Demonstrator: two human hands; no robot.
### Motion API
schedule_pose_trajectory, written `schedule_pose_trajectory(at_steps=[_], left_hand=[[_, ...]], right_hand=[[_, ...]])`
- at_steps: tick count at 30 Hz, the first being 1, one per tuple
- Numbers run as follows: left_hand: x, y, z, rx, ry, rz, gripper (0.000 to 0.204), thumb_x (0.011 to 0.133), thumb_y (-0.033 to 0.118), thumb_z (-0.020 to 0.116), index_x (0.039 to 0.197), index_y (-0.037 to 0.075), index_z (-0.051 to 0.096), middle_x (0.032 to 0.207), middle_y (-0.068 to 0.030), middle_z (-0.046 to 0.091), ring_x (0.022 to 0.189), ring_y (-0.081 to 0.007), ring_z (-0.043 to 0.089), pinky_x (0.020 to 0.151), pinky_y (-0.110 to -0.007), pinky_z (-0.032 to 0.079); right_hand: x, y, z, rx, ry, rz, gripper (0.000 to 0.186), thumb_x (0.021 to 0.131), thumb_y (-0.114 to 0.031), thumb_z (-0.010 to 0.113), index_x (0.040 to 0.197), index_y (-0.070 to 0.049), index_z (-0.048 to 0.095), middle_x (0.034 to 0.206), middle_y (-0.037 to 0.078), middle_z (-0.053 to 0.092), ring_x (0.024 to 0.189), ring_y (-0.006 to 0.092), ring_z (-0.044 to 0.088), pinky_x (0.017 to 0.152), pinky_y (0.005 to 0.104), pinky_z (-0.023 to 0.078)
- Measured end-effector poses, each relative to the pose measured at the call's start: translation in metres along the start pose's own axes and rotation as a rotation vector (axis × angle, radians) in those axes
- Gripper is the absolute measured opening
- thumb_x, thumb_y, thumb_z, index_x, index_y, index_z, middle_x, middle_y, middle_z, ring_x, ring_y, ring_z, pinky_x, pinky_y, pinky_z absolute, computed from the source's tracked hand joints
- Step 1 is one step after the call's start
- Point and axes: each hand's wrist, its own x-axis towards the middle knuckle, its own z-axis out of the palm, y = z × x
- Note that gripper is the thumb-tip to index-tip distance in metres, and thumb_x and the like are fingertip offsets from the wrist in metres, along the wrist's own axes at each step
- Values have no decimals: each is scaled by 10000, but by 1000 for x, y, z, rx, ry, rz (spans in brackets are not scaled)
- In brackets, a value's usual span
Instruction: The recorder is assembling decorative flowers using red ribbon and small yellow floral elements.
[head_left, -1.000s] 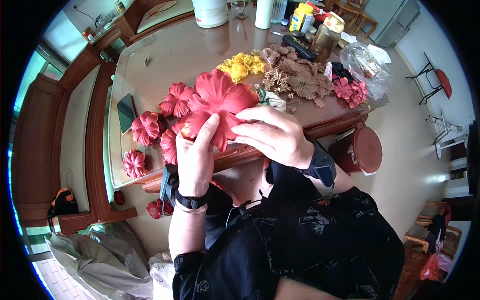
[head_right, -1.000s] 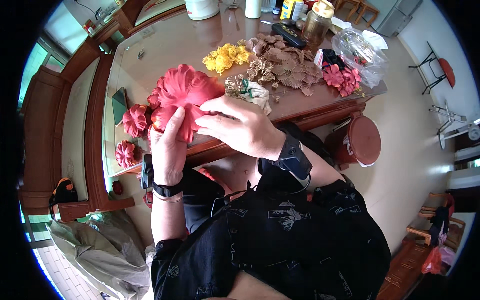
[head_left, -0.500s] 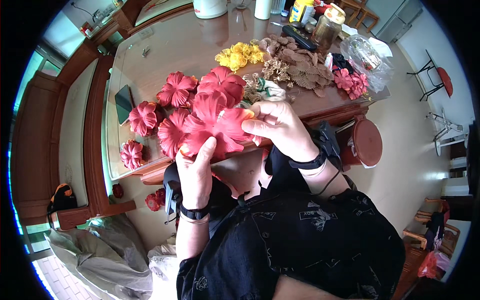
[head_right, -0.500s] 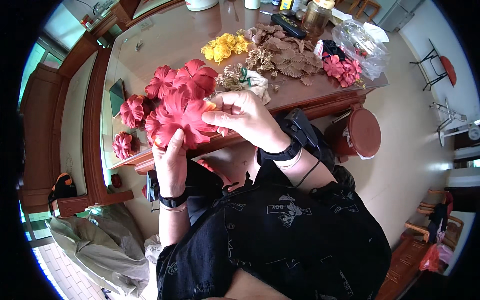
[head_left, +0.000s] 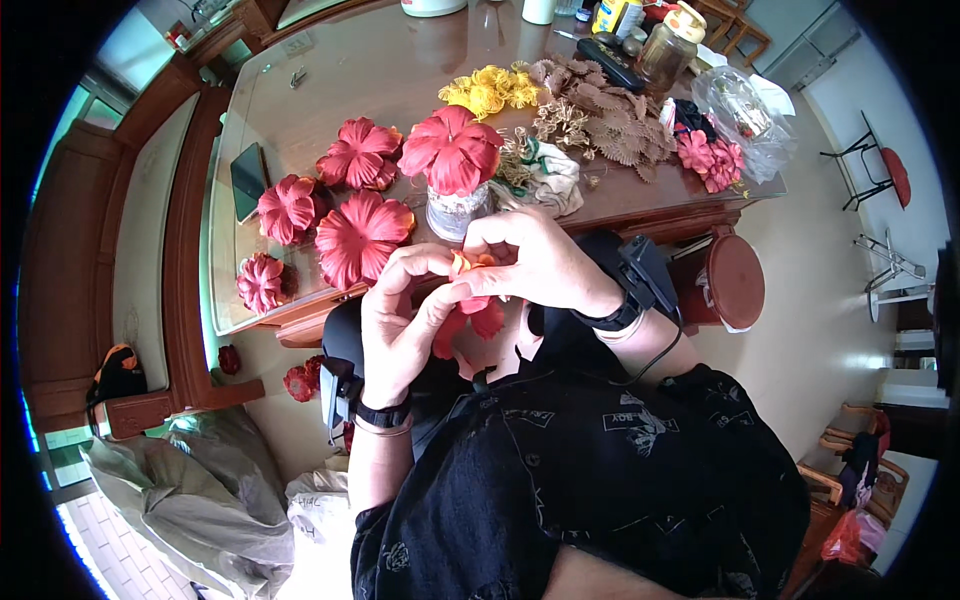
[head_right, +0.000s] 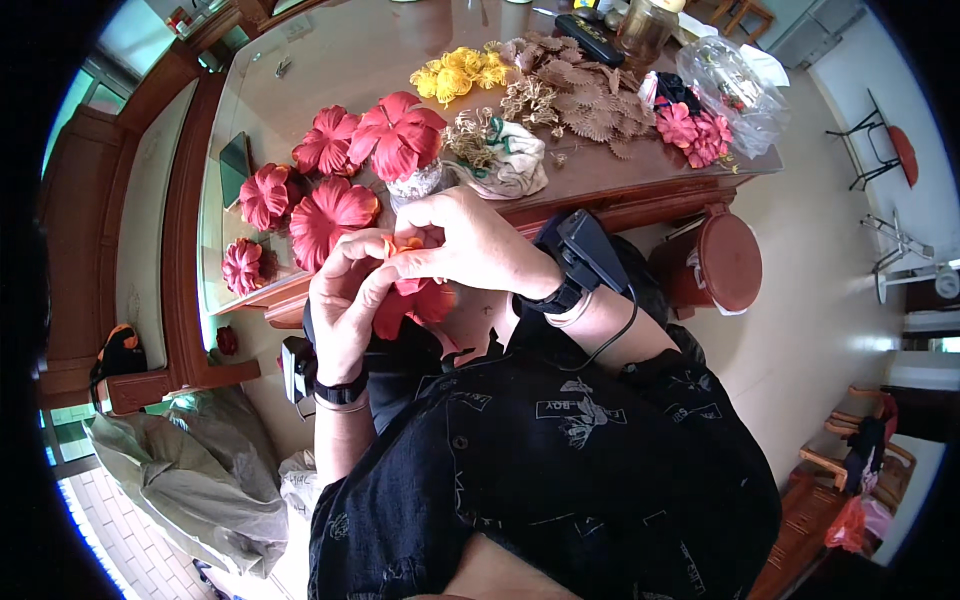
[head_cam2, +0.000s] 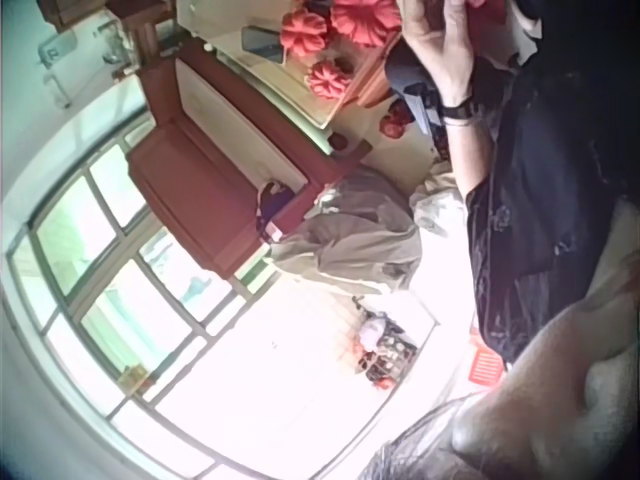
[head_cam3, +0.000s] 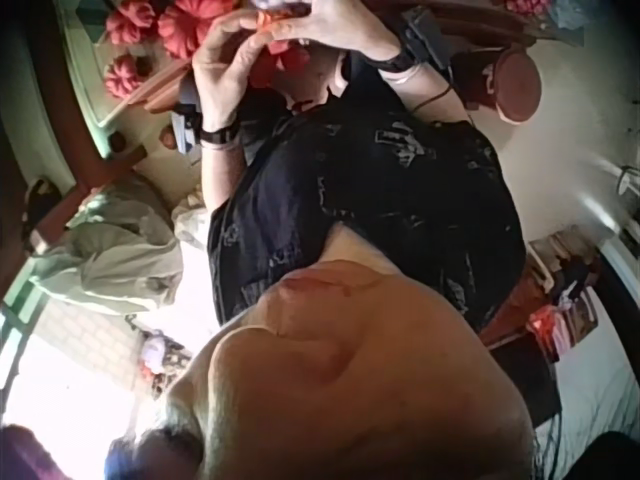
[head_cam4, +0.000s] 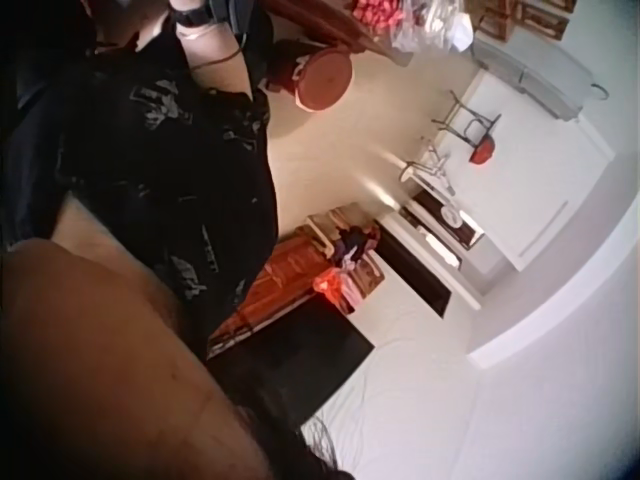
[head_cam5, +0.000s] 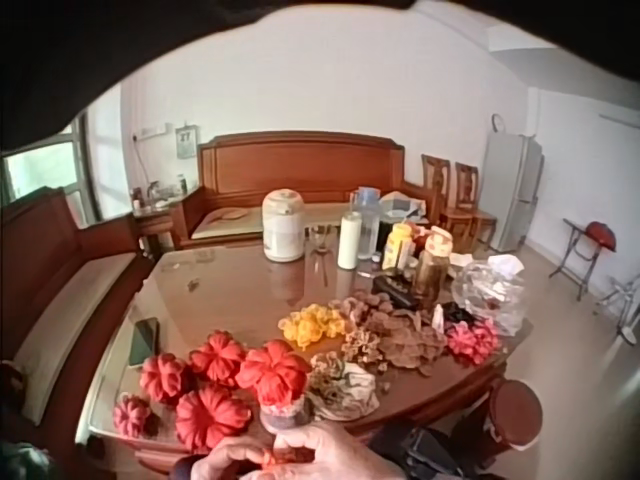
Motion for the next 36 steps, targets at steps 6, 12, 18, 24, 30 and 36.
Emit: schedule_pose_trajectory(at_steps=[6,12,18,24,30,36], left_hand=[[-11,-4,-6,-122,34,-185,96,884,38,646,958,-12,609,976,-28,599,918,-96,564,804,-242,466],[-14,1,1,-168,77,-150,167,889,38,638,1043,-3,589,982,-22,591,907,-85,563,816,-228,456],[-15,1,0,-141,16,-170,266,874,20,651,1125,-17,570,1004,-36,607,906,-94,586,825,-237,471],[-19,-3,-6,-132,60,-225,181,856,21,677,1022,-17,616,906,-40,659,836,-86,612,788,-233,492],[-23,-7,-8,-26,161,-186,102,855,13,678,948,-29,664,899,-38,669,804,-73,607,751,-216,494],[-23,-5,-7,2,238,-174,95,863,32,679,934,-32,684,863,-34,675,770,-59,583,725,-199,476]], right_hand=[[-2,8,1,188,-114,168,228,810,-212,761,865,-21,650,709,-18,603,671,39,560,591,205,459],[-3,15,5,313,-129,154,228,826,-216,747,860,-14,646,729,-4,629,650,41,571,584,207,477],[-2,22,10,175,-117,118,270,822,-244,751,842,-2,633,672,4,625,557,36,563,484,204,454],[-3,18,13,141,-133,193,299,811,-255,760,822,8,618,621,16,603,488,54,548,424,223,410],[-2,17,16,204,-144,236,299,828,-257,746,812,10,611,626,24,613,475,56,550,430,213,415],[-5,21,18,467,-137,263,235,850,-207,722,836,2,616,685,-2,613,539,51,566,465,194,460]])
